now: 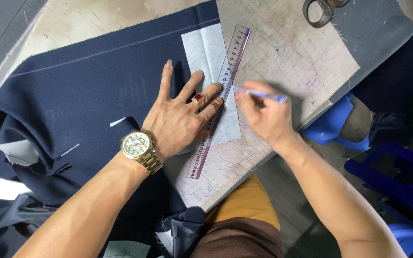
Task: The person marks lines on fabric using a ruler and a pen, then applies a piece of pink tailor's chalk to the fabric.
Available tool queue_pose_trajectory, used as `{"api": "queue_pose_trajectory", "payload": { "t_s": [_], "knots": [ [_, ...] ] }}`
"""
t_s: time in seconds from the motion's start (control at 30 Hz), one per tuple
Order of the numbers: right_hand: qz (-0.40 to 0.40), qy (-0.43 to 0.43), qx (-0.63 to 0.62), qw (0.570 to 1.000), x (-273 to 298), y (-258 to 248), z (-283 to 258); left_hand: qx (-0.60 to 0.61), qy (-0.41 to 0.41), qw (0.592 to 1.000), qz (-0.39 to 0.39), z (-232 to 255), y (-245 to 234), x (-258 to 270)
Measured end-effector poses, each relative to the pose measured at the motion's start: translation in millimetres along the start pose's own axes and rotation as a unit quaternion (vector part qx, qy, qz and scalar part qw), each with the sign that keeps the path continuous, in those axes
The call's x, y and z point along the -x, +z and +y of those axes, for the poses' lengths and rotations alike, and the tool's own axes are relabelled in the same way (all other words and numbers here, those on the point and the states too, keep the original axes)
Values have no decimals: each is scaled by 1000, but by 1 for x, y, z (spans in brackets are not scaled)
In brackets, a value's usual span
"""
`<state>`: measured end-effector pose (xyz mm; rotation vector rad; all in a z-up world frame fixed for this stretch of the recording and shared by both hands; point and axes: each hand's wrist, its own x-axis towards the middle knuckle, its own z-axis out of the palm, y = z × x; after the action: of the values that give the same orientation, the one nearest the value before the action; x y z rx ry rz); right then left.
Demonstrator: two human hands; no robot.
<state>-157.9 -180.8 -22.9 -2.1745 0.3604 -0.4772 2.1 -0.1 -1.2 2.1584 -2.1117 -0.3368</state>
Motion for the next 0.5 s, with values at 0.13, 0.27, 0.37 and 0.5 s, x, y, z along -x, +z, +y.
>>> {"api": "queue_pose_trajectory", "payload": {
  "t_s": [0.13, 0.27, 0.37, 0.5],
  "knots": [
    [23, -10, 80, 996, 6, -1, -2, 1, -1, 1000, -10, 1, 0, 0],
    [-47, -54, 45, 996, 10, -1, 0, 7, -4, 1000, -10, 0, 0, 1],
    [-13, 24, 44, 999, 5, -4, 0, 1, -2, 1000, -1, 2, 1, 1],
    [-56, -68, 19, 996, 6, -4, 3, 4, -1, 1000, -4, 1, -1, 0]
  ]
}}
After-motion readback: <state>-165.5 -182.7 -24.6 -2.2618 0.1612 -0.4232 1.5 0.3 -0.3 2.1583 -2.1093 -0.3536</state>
